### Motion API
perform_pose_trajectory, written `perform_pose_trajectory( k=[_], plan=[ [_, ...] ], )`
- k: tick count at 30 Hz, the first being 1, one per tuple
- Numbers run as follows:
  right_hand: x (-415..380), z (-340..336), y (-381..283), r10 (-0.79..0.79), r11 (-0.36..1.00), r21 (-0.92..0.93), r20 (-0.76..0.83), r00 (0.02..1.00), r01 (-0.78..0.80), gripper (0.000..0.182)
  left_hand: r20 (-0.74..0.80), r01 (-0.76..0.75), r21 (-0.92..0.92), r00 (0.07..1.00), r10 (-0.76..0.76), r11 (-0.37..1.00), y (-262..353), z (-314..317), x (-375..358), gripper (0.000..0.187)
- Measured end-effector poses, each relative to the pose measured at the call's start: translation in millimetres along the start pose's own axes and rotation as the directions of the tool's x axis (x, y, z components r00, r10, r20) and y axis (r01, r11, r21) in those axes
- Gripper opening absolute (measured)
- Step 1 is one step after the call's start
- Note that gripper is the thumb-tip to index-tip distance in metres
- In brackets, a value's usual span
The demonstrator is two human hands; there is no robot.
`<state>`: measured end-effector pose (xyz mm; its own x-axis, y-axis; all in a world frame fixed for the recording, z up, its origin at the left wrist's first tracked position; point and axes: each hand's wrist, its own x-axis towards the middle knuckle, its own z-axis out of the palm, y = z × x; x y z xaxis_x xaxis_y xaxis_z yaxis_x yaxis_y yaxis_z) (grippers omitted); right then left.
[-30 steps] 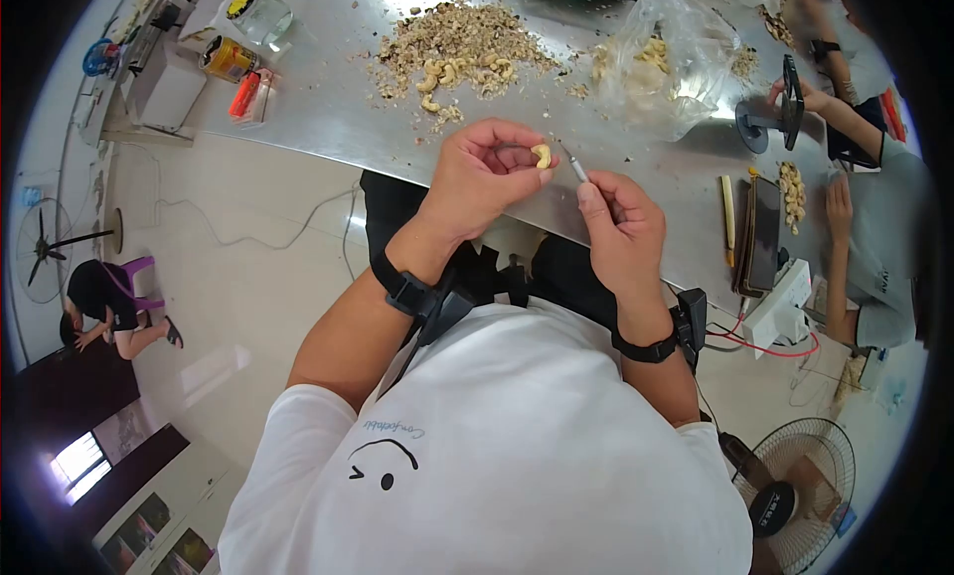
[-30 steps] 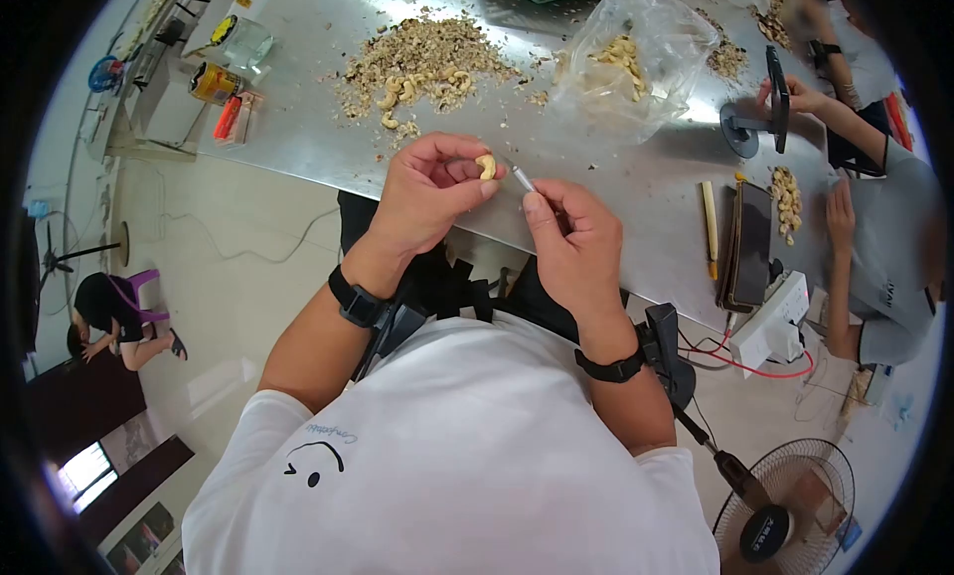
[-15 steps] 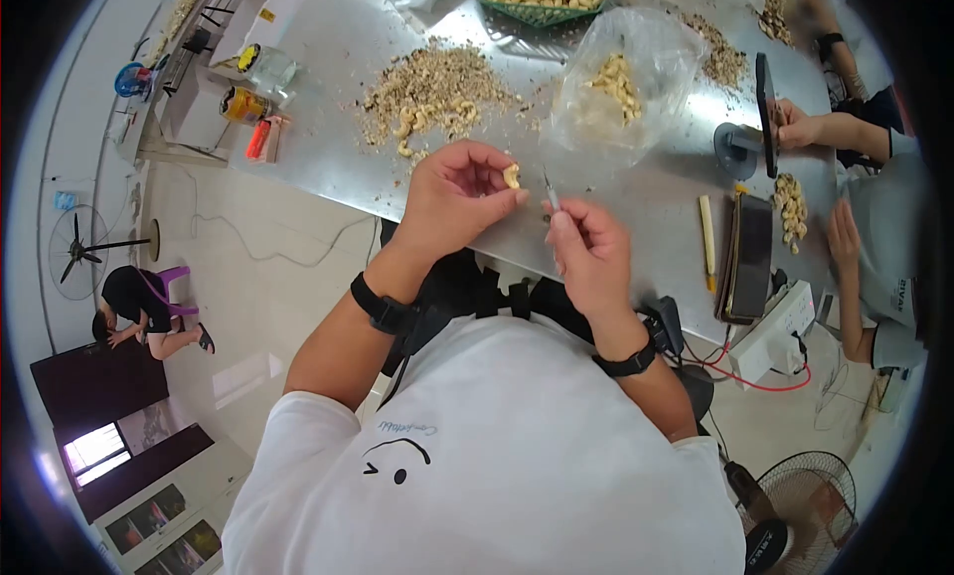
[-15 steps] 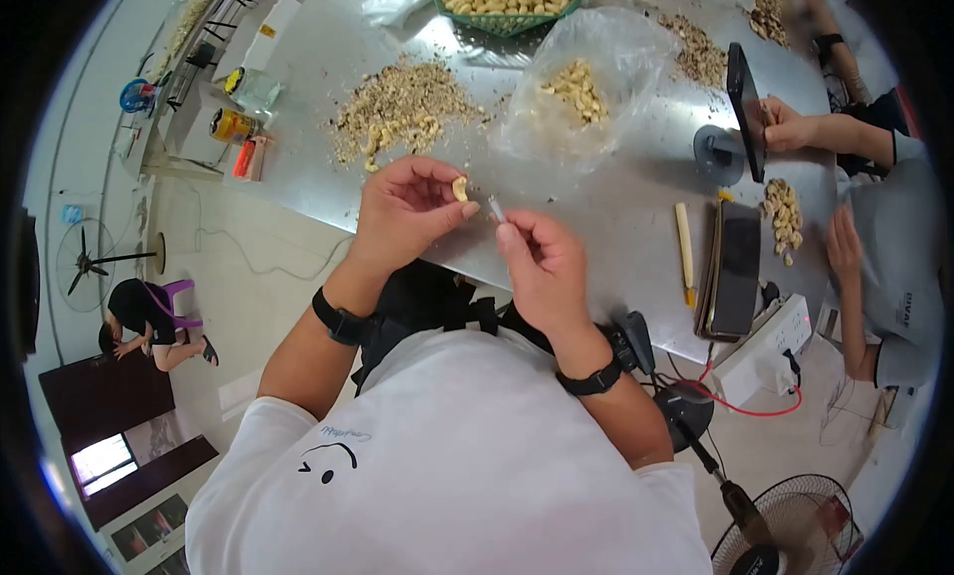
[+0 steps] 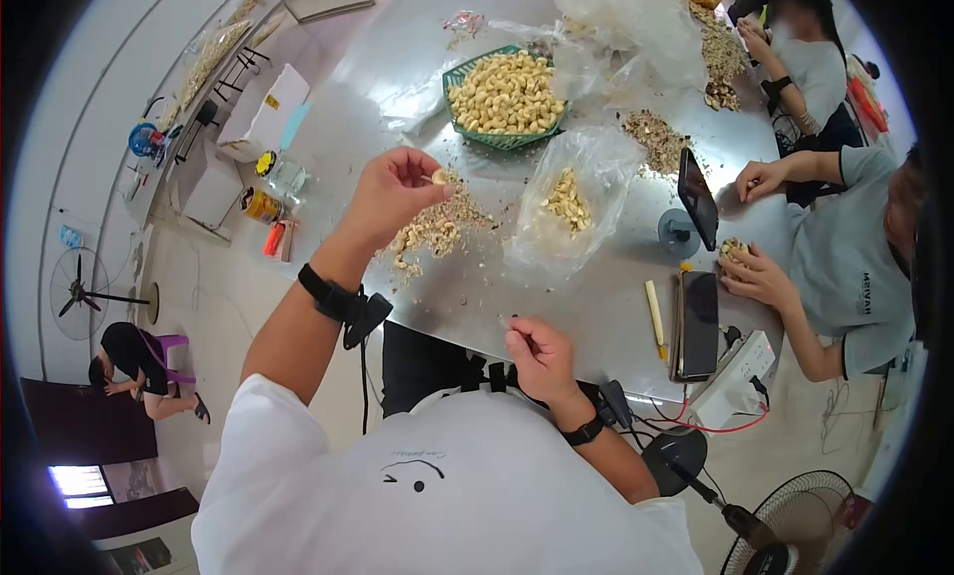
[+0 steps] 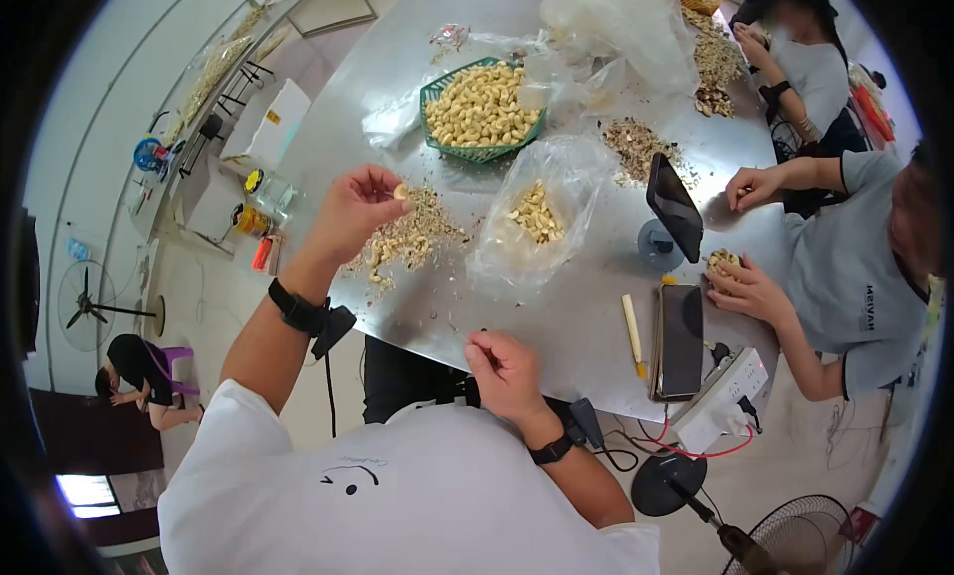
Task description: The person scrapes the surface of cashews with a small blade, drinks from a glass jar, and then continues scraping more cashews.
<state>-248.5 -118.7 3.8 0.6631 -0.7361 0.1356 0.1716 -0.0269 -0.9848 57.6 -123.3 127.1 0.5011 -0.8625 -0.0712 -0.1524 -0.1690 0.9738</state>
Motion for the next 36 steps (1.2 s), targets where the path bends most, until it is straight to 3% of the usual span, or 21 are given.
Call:
perform_pose_trajectory(
  k=[2,5,8,11,12,15,18,22,25,29,32,36],
  plan=[
    [1.2,0.3,-4.3,0.004,1.0,-0.005,0.003,1.0,-0.004,0.012,-0.083,-0.092,0.011,0.992,0.093,0.996,3.3,0.7,24.6,0.031],
    [2.2,3.8,-5.3,0.018,1.0,0.017,-0.019,1.0,-0.018,0.013,-0.117,-0.238,-0.34,0.971,0.21,0.91,20.4,19.1,46.7,0.038],
    [-0.8,3.0,-5.1,0.039,0.999,-0.023,-0.059,0.998,-0.04,0.013,-0.076,-0.187,-0.386,0.982,0.171,0.903,4.5,20.6,51.3,0.045],
    [-3.8,2.7,-2.0,0.074,0.997,-0.017,-0.095,0.993,-0.076,0.012,0.08,-0.051,-0.084,0.995,0.057,0.995,-37.4,-1.2,45.7,0.041],
    [-3.5,1.5,-0.7,0.082,0.996,-0.016,-0.102,0.991,-0.084,0.012,0.09,-0.006,0.025,0.996,0.004,1.0,-50.0,-9.3,38.0,0.029],
    [-3.4,0.8,-1.1,0.119,0.993,0.024,-0.109,0.987,-0.117,0.013,0.103,0.013,0.142,0.994,-0.028,0.99,-79.6,-30.4,8.4,0.019],
    [-0.6,3.2,-1.5,0.113,0.993,0.04,-0.124,0.986,-0.108,0.015,0.037,-0.013,0.444,0.999,-0.004,0.896,-69.7,-46.5,-28.2,0.016],
    [0.6,4.8,-2.1,0.117,0.992,0.057,-0.116,0.986,-0.111,0.017,0.018,-0.065,0.508,0.998,0.065,0.859,-86.2,-55.9,-54.1,0.017],
    [2.0,8.6,2.5,0.035,0.998,0.058,-0.125,0.992,-0.027,0.017,-0.005,-0.132,0.641,0.984,0.177,0.756,-90.1,-50.6,-61.4,0.018],
    [-0.3,11.8,-0.3,0.104,0.995,0.015,-0.147,0.984,-0.103,0.017,0.034,-0.219,0.689,0.962,0.271,0.691,-81.1,-38.0,-59.0,0.022],
    [1.6,15.6,2.6,0.107,0.994,-0.019,-0.161,0.981,-0.112,0.018,0.155,-0.472,0.631,0.854,0.496,0.616,-85.7,-27.1,-43.5,0.021],
    [2.2,17.7,4.1,0.123,0.988,-0.066,-0.189,0.974,-0.137,0.016,0.237,-0.588,0.522,0.796,0.557,0.618,-94.9,-12.1,-29.9,0.024]
  ],
)
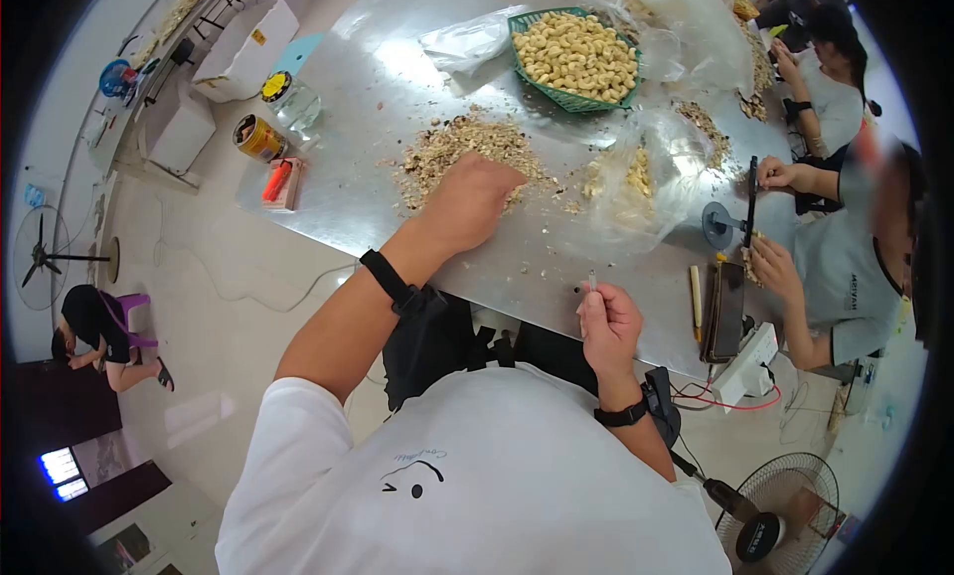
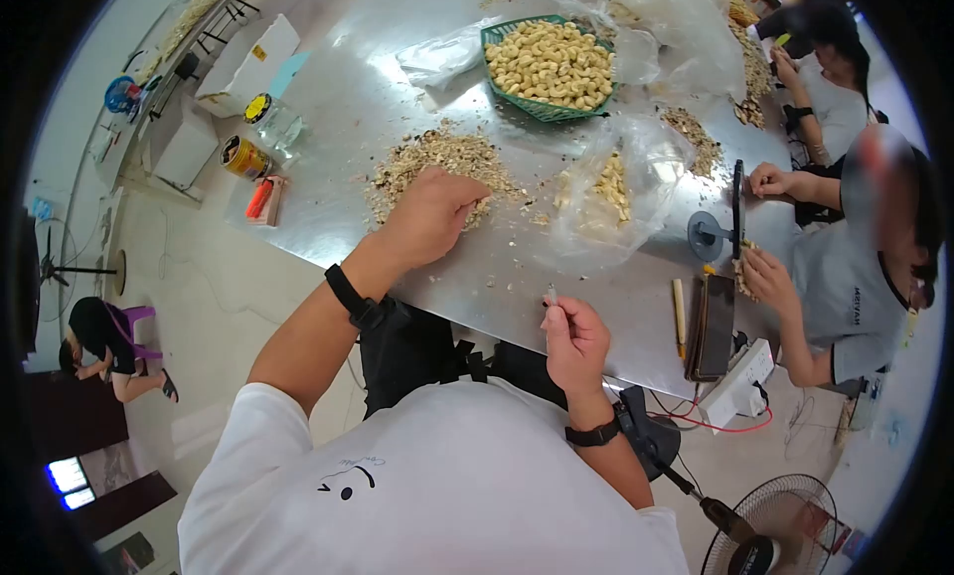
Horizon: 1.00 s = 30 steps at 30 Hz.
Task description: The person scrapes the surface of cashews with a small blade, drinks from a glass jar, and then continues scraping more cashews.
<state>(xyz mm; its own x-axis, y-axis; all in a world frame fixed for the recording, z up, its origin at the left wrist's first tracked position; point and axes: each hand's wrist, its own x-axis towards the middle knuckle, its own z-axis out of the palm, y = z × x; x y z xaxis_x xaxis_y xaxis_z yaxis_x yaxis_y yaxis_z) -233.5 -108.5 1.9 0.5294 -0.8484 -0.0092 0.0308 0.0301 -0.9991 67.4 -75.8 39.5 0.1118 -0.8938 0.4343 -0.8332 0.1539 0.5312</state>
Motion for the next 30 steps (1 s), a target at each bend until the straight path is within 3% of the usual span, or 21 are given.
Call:
perform_pose_trajectory(
  k=[4,7,11,15,17,20,22,26,30],
  plan=[
    [0.9,2.4,2.2,-0.072,0.995,-0.07,-0.004,0.997,0.071,0.018,0.044,-0.031,-0.011,0.999,0.032,0.999,-5.1,10.2,4.7,0.023],
    [-1.7,1.8,-3.5,0.022,0.999,-0.023,-0.019,1.0,-0.022,0.014,0.039,-0.041,0.052,0.999,0.039,0.998,-2.4,9.0,8.9,0.021],
    [-2.6,0.9,-4.4,0.006,1.0,-0.028,-0.014,1.0,-0.006,0.013,0.037,-0.057,0.083,0.998,0.054,0.995,-8.8,9.3,13.1,0.02],
    [0.4,1.9,-4.1,-0.003,1.0,-0.004,-0.016,1.0,0.003,0.014,0.047,0.184,-0.231,0.983,-0.178,0.955,3.2,-6.4,7.9,0.014],
    [0.1,0.4,-5.9,0.03,0.999,0.016,-0.011,0.999,-0.03,0.014,0.072,0.304,-0.404,0.951,-0.301,0.863,3.4,-12.1,1.1,0.012],
    [1.2,-0.1,-10.5,0.094,0.995,0.037,0.01,0.995,-0.095,0.015,0.121,0.384,-0.702,0.894,-0.431,0.6,16.6,-21.3,-13.5,0.012],
    [3.6,0.7,-11.6,0.113,0.993,0.019,0.017,0.993,-0.113,0.016,0.183,0.453,-0.741,0.847,-0.499,0.496,26.0,-20.9,-28.0,0.016],
    [6.7,12.3,-14.6,0.014,0.986,-0.168,0.054,0.998,-0.004,0.015,0.296,0.509,-0.82,0.769,-0.566,0.262,55.6,-8.4,-56.5,0.02],
    [5.9,20.9,-19.0,-0.017,0.965,-0.259,0.107,0.994,0.044,0.014,0.335,0.471,-0.87,0.782,-0.526,0.145,58.1,8.7,-75.4,0.024]
  ],
)
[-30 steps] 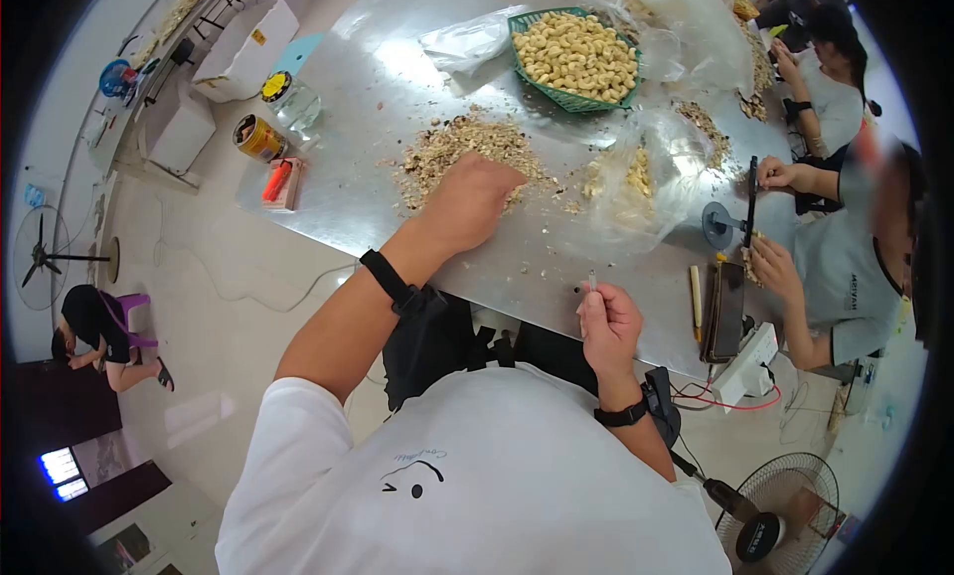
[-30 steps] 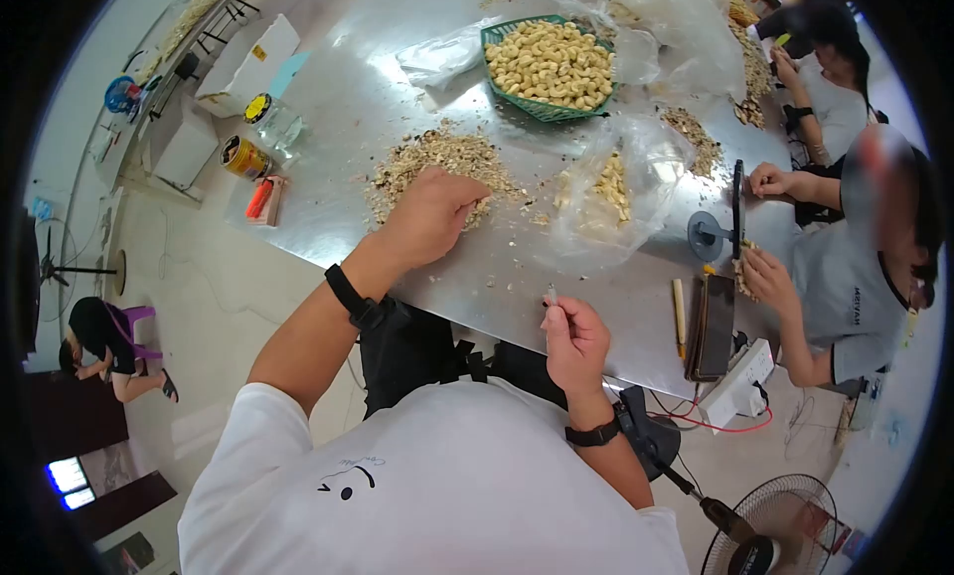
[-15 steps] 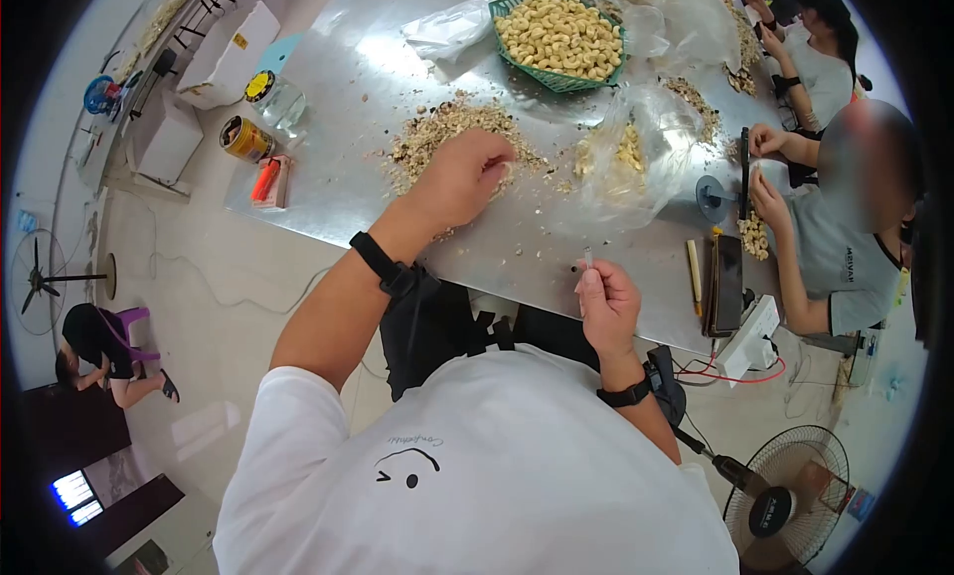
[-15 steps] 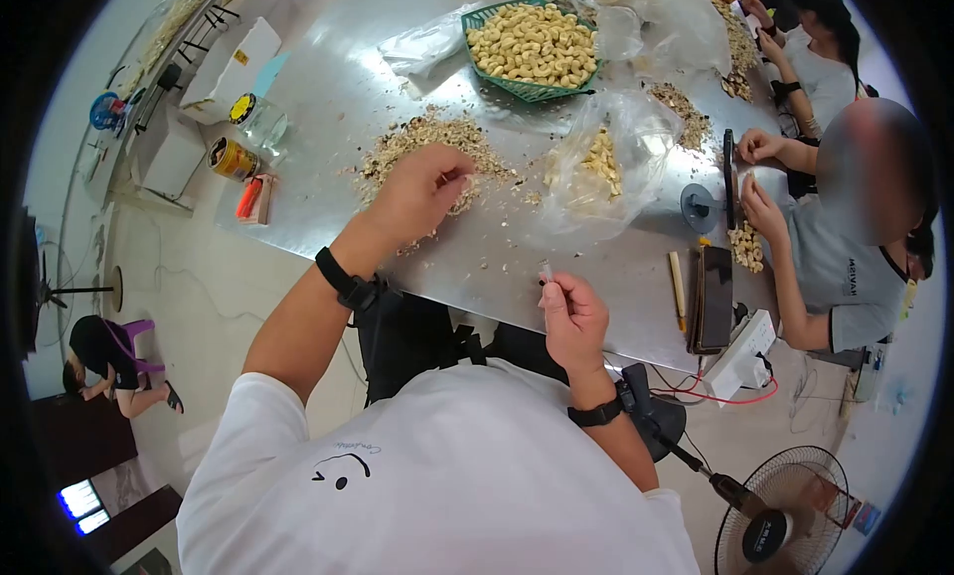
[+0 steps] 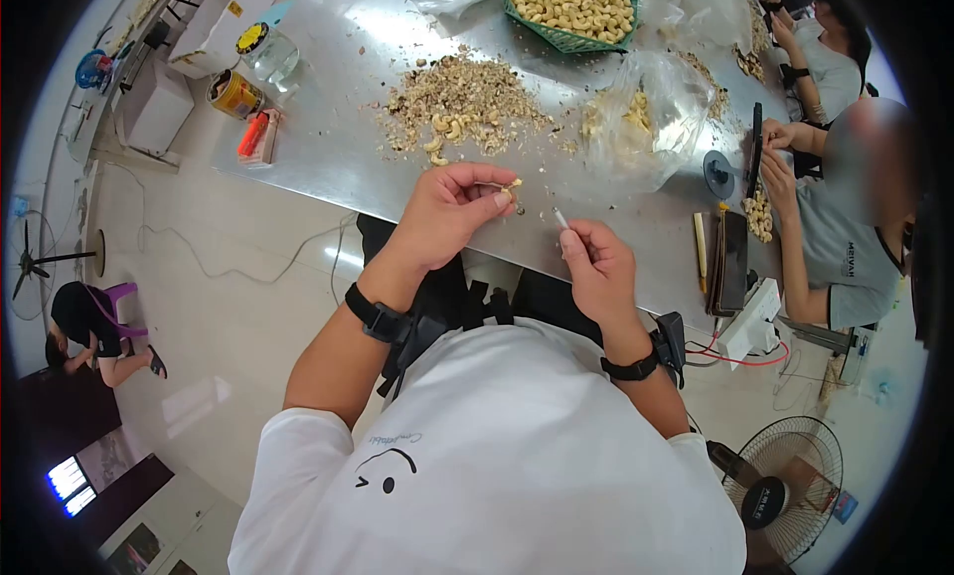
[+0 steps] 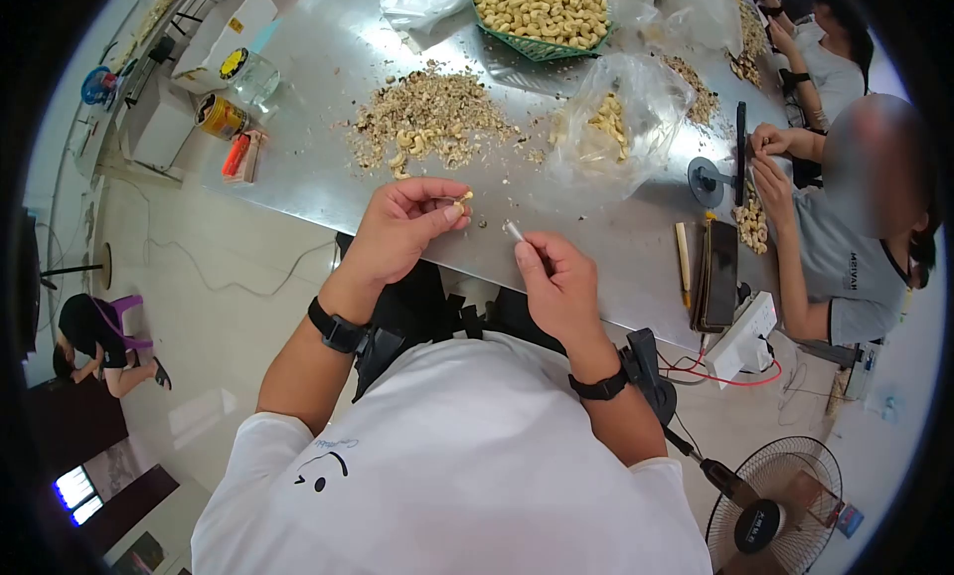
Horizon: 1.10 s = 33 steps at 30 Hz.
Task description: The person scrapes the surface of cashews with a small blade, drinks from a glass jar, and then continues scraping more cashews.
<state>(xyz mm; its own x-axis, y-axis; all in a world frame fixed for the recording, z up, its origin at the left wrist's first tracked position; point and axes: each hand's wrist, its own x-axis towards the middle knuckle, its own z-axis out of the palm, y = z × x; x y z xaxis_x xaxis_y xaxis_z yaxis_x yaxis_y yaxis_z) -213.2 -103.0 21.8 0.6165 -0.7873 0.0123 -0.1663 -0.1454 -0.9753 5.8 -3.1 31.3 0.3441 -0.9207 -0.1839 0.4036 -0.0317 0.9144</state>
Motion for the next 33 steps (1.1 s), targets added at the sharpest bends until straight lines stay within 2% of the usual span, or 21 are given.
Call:
perform_pose_trajectory(
  k=[5,11,13,16,20,28,33],
  plan=[
    [8.4,1.7,-15.7,-0.019,0.991,-0.131,0.039,0.999,0.024,0.013,0.026,-0.042,-0.195,0.998,0.048,0.98,-17.7,-1.5,2.4,0.03],
    [16.5,3.3,-21.6,-0.064,0.959,-0.267,0.101,0.993,0.089,0.013,0.13,0.013,-0.306,0.991,0.028,0.952,-25.1,-4.8,6.0,0.032],
    [19.1,4.1,-23.8,-0.068,0.949,-0.3,0.103,0.992,0.097,0.012,0.147,-0.017,-0.239,0.988,0.054,0.971,-28.4,-8.2,8.7,0.034],
    [21.2,1.3,-23.6,-0.009,0.967,-0.252,0.139,0.99,0.044,0.013,0.154,-0.042,-0.149,0.986,0.065,0.988,-27.6,-9.5,9.0,0.035],
    [20.9,-2.6,-30.6,-0.02,0.949,-0.308,0.168,0.986,0.072,0.013,0.119,-0.075,-0.077,0.989,0.083,0.994,-25.2,-3.9,8.5,0.036],
    [22.4,-7.1,-39.6,0.013,0.933,-0.357,0.18,0.984,0.053,0.015,0.157,-0.076,-0.085,0.984,0.089,0.993,-27.7,-3.4,9.9,0.036],
    [25.1,-8.5,-37.2,-0.042,0.92,-0.375,0.19,0.981,0.112,0.014,0.15,-0.098,-0.09,0.982,0.111,0.991,-27.5,-1.5,11.2,0.038]
  ],
)
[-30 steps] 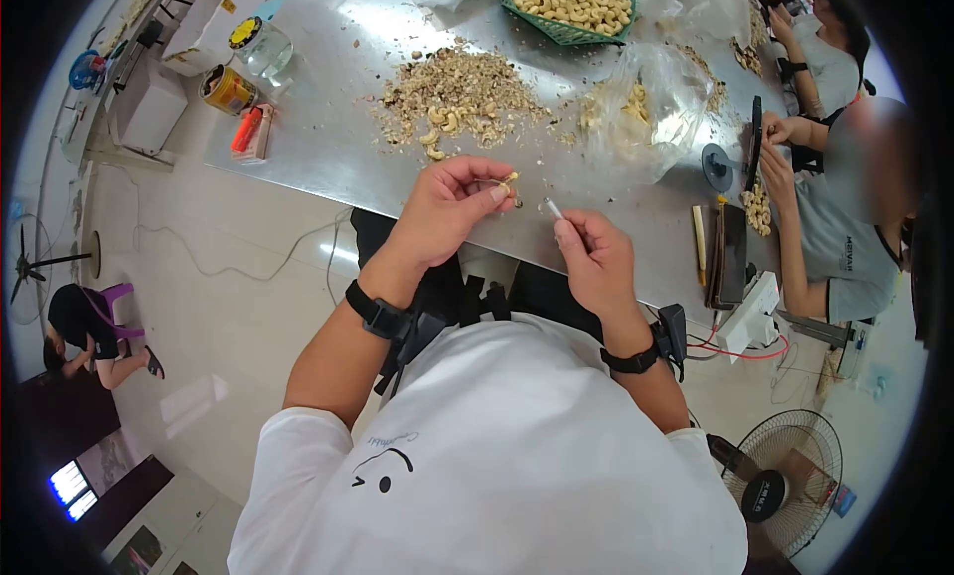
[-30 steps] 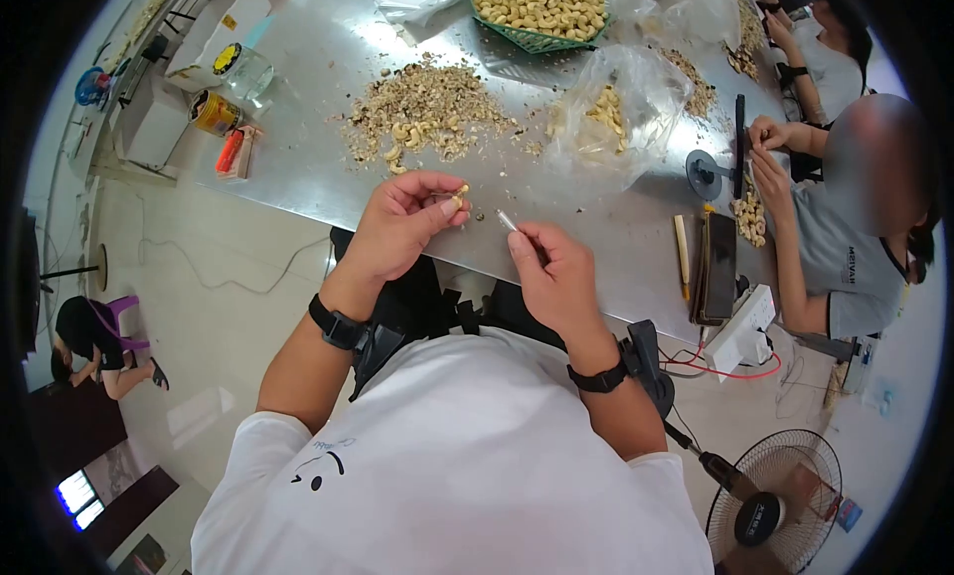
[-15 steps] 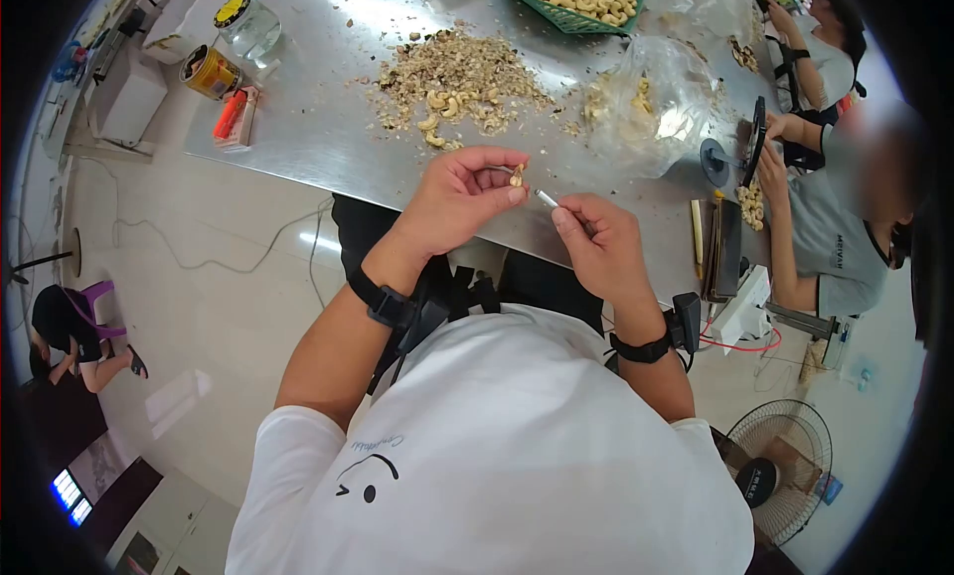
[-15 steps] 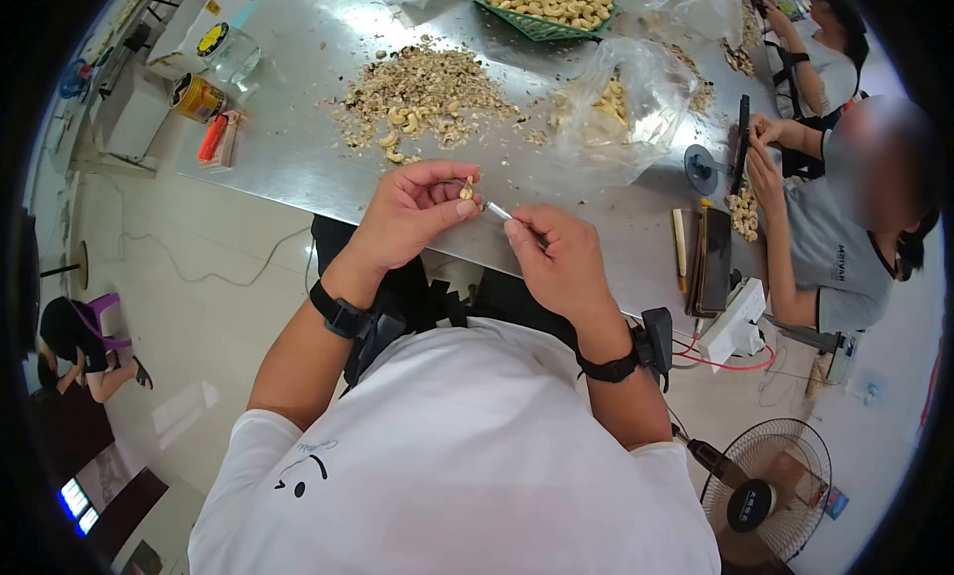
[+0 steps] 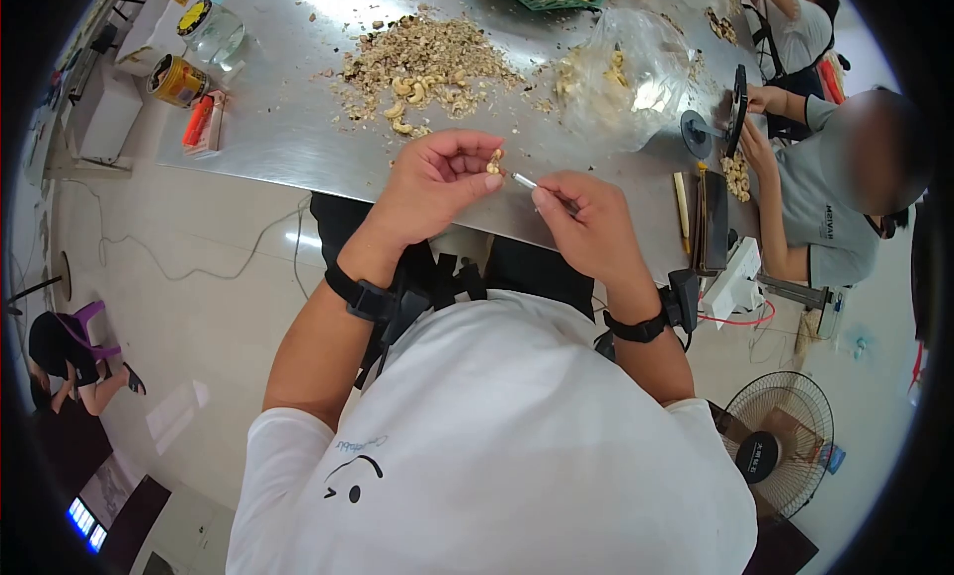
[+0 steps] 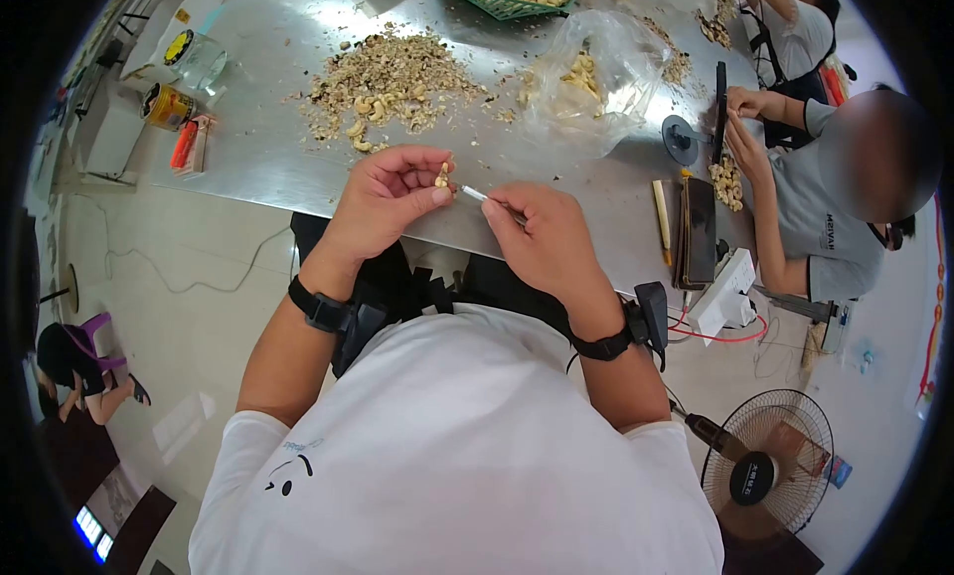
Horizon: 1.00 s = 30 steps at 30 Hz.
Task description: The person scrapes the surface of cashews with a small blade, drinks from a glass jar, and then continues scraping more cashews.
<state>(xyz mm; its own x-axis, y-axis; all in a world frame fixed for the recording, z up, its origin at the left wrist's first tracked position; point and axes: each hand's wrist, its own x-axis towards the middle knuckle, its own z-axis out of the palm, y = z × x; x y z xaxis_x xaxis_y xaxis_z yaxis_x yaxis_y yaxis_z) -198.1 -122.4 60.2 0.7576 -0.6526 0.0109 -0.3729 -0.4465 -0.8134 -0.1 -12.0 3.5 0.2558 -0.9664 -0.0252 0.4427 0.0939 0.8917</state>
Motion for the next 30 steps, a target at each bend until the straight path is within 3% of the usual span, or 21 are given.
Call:
perform_pose_trajectory(
  k=[4,10,19,25,30],
  plan=[
    [1.5,0.0,-4.1,0.022,1.0,-0.004,0.014,1.0,-0.021,0.013,-0.001,-0.019,0.002,1.0,0.019,1.0,-2.2,-1.1,1.8,0.041],
    [-0.2,4.9,2.9,-0.146,0.984,-0.115,-0.084,0.986,0.136,0.011,-0.018,0.019,0.018,1.0,-0.018,1.0,3.1,-0.1,-1.6,0.046],
    [-8.0,19.8,-3.3,-0.282,0.928,-0.315,-0.246,0.927,0.199,0.012,0.008,0.046,-0.073,0.999,-0.046,0.996,1.3,-4.4,-0.3,0.044],
    [-9.4,15.6,-5.7,-0.171,0.981,-0.129,-0.234,0.957,0.144,0.013,-0.005,0.045,-0.068,0.999,-0.045,0.997,0.7,-3.1,0.3,0.044],
    [-7.7,13.6,-2.0,-0.132,0.988,-0.096,-0.153,0.979,0.118,0.01,-0.013,0.0,0.005,1.0,0.0,1.0,-1.9,-4.7,-0.3,0.046]
  ],
)
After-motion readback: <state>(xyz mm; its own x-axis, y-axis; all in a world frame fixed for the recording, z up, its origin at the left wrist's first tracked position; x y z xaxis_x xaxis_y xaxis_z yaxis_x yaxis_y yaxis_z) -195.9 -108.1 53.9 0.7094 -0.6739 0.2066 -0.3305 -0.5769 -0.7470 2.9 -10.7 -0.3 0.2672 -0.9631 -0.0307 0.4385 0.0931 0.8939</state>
